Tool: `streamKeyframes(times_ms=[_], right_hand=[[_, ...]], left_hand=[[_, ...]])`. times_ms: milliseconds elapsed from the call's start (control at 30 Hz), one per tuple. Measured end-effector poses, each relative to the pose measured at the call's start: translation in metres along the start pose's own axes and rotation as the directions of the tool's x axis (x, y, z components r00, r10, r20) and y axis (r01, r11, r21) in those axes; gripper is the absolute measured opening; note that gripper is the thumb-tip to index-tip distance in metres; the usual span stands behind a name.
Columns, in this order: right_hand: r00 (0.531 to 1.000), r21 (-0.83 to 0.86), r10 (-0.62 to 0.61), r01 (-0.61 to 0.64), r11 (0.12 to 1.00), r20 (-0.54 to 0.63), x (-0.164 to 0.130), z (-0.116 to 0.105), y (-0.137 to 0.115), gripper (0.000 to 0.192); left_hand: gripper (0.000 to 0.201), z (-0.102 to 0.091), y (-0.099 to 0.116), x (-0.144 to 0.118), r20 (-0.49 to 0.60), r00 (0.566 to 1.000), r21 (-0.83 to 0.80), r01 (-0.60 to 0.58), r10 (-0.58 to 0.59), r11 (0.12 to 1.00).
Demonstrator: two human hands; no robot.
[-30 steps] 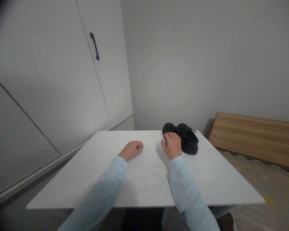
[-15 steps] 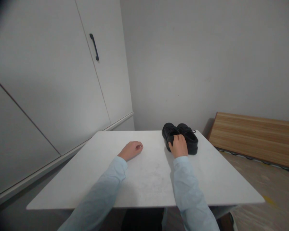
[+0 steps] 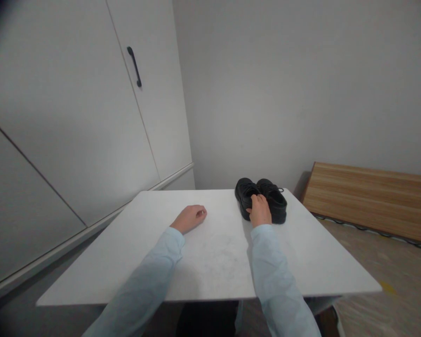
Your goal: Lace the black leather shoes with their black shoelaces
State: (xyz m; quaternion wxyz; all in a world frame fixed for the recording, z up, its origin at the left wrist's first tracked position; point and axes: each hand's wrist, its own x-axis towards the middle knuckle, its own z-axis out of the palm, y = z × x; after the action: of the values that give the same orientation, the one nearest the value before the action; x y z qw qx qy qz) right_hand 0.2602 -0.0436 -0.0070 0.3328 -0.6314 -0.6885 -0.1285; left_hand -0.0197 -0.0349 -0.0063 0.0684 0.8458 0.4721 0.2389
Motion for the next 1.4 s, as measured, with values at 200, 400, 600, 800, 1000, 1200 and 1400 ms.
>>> streamKeyframes(times_ms=[200, 400, 600, 800, 1000, 1200, 1400], right_hand=[[0.999, 0.088, -0.027, 0.028, 0.996, -0.017, 0.0, 0.0, -0.002, 0.024], [0.993, 0.08, -0.102, 0.106, 0.991, -0.052, 0.0, 0.0, -0.013, 0.023], [0.975, 0.064, -0.219, 0.221, 0.973, -0.042, -0.004, -0.009, -0.033, 0.022], [0.947, 0.059, -0.321, 0.321, 0.945, -0.018, -0.015, -0.02, -0.068, 0.014], [0.879, 0.108, -0.478, 0.475, 0.873, 0.0, -0.028, -0.03, -0.097, 0.016], [0.811, 0.146, -0.584, 0.583, 0.8, -0.034, -0.038, -0.039, -0.112, 0.011], [0.762, 0.145, -0.645, 0.647, 0.749, -0.066, -0.042, -0.044, -0.118, 0.01]], left_hand=[[0.02, -0.001, -0.001, 0.0, -0.009, 1.0, 0.015, -0.004, 0.005, 1.0], [0.019, -0.004, 0.001, 0.0, -0.071, 0.996, 0.083, 0.067, -0.061, 0.994], [0.019, -0.01, 0.004, 0.0, -0.136, 0.983, 0.093, 0.14, -0.126, 0.986], [0.017, -0.012, 0.005, 0.002, -0.187, 0.956, 0.077, 0.244, -0.227, 0.967], [0.016, -0.014, 0.008, 0.003, -0.216, 0.952, 0.084, 0.241, -0.218, 0.967], [0.016, -0.016, 0.011, 0.005, -0.232, 0.947, 0.063, 0.243, -0.223, 0.968], [0.016, -0.017, 0.01, 0.009, -0.332, 0.919, -0.015, 0.221, -0.213, 0.975]])
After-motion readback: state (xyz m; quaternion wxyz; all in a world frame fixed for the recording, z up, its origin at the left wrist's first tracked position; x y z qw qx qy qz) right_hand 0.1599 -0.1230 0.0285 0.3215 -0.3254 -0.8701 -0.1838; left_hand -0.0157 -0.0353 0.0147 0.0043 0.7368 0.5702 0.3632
